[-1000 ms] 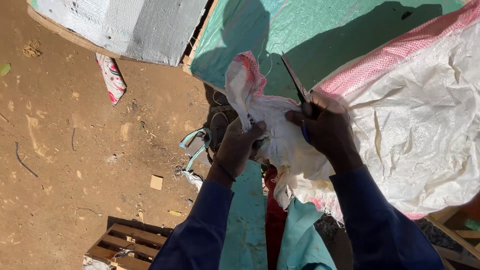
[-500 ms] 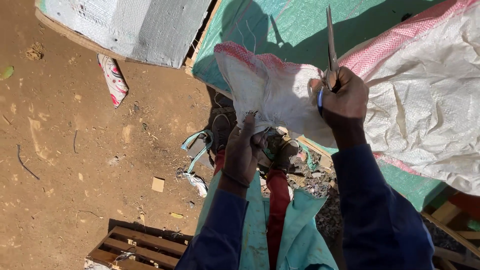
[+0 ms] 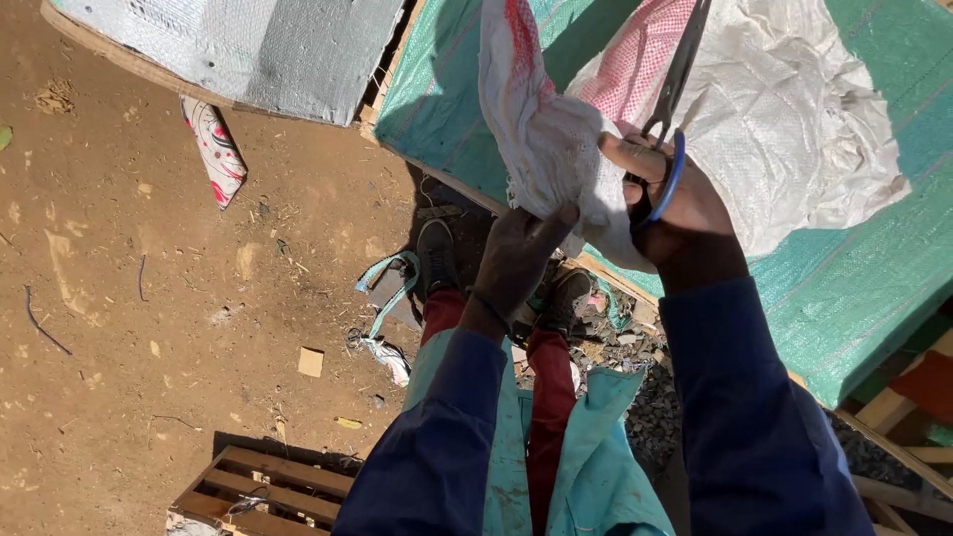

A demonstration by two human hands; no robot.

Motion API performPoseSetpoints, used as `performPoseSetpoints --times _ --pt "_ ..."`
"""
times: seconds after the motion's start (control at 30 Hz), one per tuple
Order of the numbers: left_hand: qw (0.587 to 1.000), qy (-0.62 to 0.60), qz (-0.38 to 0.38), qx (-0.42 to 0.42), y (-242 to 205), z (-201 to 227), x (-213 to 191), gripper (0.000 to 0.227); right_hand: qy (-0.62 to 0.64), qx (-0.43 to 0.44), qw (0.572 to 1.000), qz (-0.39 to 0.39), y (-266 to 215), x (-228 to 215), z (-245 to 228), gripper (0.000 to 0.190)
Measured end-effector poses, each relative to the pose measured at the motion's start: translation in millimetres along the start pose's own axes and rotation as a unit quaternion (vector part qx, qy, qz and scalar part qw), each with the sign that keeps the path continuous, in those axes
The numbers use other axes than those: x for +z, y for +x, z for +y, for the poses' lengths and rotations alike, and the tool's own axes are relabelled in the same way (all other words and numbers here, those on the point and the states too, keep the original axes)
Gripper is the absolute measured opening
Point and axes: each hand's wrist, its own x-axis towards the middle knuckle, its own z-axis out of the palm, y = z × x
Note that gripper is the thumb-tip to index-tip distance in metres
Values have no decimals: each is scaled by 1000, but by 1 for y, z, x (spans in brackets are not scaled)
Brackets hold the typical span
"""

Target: Cutting a large woven plastic bag with scissors and using a hammer to remove fasteners from a wooden frame during furniture disassembly.

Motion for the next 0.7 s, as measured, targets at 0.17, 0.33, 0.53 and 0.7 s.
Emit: performPoseSetpoints --times 0.17,0.33,0.53,0.7 --pt "999 33 30 -18 13 -17 -18 66 27 -67 997 13 15 -11 26 48" --pt "994 23 96 -50 32 -102 -39 72 -278 -210 931 107 -20 -36 -14 55" --pt "957 -216 183 -68 -6 0 -18 63 -103 -140 985 -12 -146 -2 -72 48" --pt "962 -115 207 -133 -12 52 -11 69 -75 -52 975 -202 -207 39 -44 74"
